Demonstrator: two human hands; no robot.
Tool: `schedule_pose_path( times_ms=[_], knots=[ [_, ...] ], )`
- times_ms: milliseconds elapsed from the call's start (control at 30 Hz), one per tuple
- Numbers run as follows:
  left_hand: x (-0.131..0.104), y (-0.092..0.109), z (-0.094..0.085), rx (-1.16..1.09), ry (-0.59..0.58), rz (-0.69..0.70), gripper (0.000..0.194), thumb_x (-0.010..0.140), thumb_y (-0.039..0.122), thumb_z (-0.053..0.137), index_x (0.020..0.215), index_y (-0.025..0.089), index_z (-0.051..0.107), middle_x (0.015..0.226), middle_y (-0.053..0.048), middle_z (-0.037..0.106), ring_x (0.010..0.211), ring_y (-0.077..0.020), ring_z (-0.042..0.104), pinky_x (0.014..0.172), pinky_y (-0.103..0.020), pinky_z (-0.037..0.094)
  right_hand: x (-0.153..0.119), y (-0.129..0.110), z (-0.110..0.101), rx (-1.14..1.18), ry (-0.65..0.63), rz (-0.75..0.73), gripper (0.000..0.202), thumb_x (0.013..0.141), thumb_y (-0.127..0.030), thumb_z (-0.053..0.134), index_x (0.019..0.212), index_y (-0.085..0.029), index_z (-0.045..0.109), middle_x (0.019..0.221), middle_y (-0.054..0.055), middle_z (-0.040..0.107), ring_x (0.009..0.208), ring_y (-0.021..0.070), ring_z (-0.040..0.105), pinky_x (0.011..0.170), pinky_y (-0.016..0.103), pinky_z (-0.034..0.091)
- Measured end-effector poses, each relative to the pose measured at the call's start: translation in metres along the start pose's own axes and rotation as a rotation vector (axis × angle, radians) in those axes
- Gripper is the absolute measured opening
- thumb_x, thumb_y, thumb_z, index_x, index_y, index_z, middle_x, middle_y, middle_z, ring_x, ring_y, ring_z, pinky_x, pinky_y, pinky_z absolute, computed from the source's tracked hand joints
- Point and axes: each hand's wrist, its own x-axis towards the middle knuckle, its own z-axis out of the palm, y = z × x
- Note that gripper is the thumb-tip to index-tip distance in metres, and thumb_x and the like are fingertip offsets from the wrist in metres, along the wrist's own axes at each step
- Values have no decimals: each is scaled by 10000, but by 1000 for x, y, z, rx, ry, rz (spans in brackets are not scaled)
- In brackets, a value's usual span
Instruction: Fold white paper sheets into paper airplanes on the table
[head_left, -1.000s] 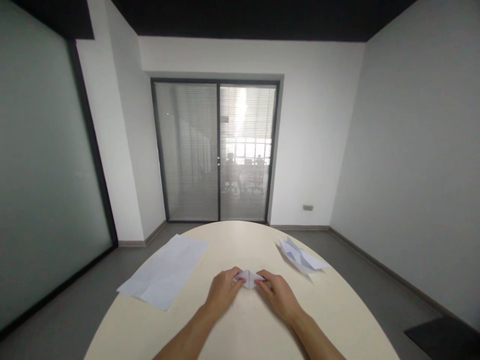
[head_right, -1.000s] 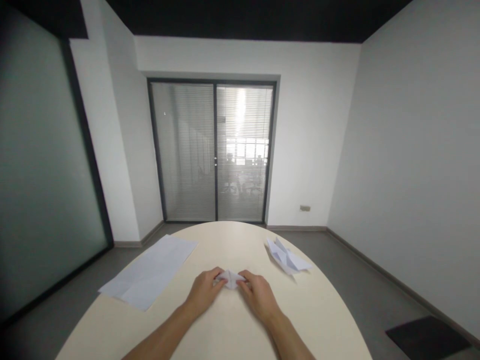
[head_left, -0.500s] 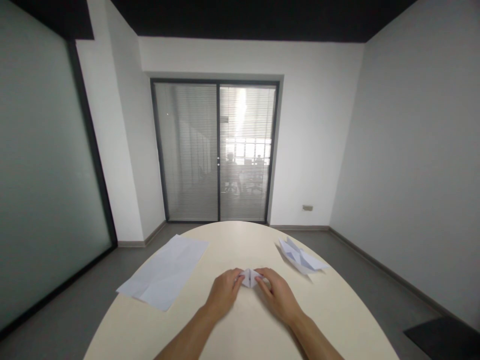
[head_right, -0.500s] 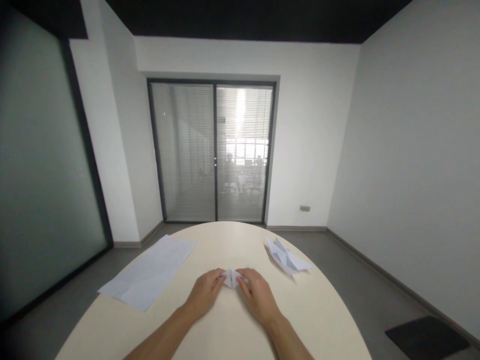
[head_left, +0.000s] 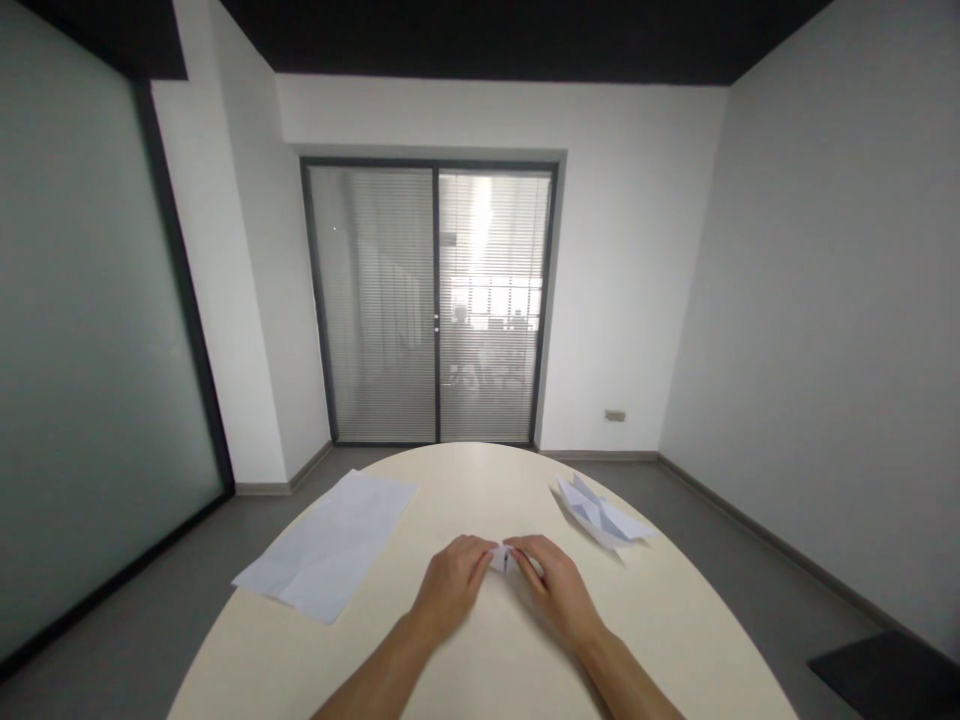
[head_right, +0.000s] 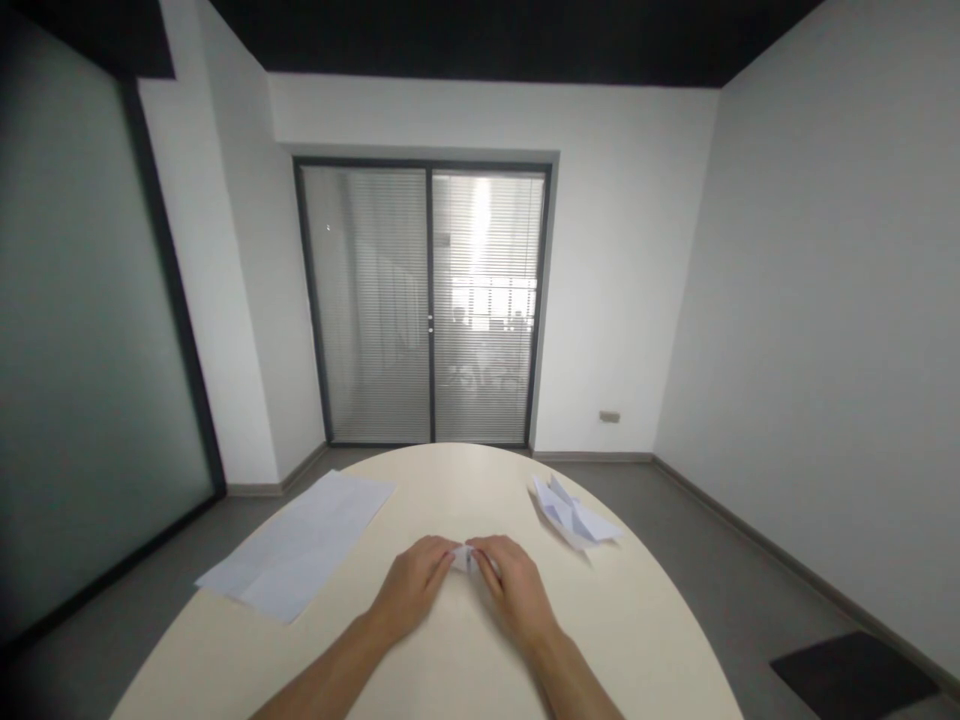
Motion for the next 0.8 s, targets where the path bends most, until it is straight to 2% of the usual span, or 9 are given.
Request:
schedule_pose_path(
  times_ms=[233,500,800],
  knots=[
    [2,-4,1,10,63,-21,275,1001,290,395,1057,224,656,1010,-42,700,952,-183,627,878,-310,490,1,-2,-1,19,-13,-71,346,992,-279,375,1267,-267,584,1144,76,681,1063,196,628,947,346,503],
    [2,-2,0,16,70,-50,315,1002,317,372,994,224,673,959,-48,694,918,-191,616,868,-318,486,1,-6,-2,21,-6,-73,335,996,-306,364,1207,-252,618,1132,92,681,1062,210,628,955,377,504],
    [2,-5,3,8,83,-92,304,995,327,387,968,223,671,944,-41,685,928,-189,611,870,-303,475,1,-1,1,14,17,-48,302,986,-305,396,1151,-252,643,1112,71,698,1044,198,640,946,348,507]
  ],
)
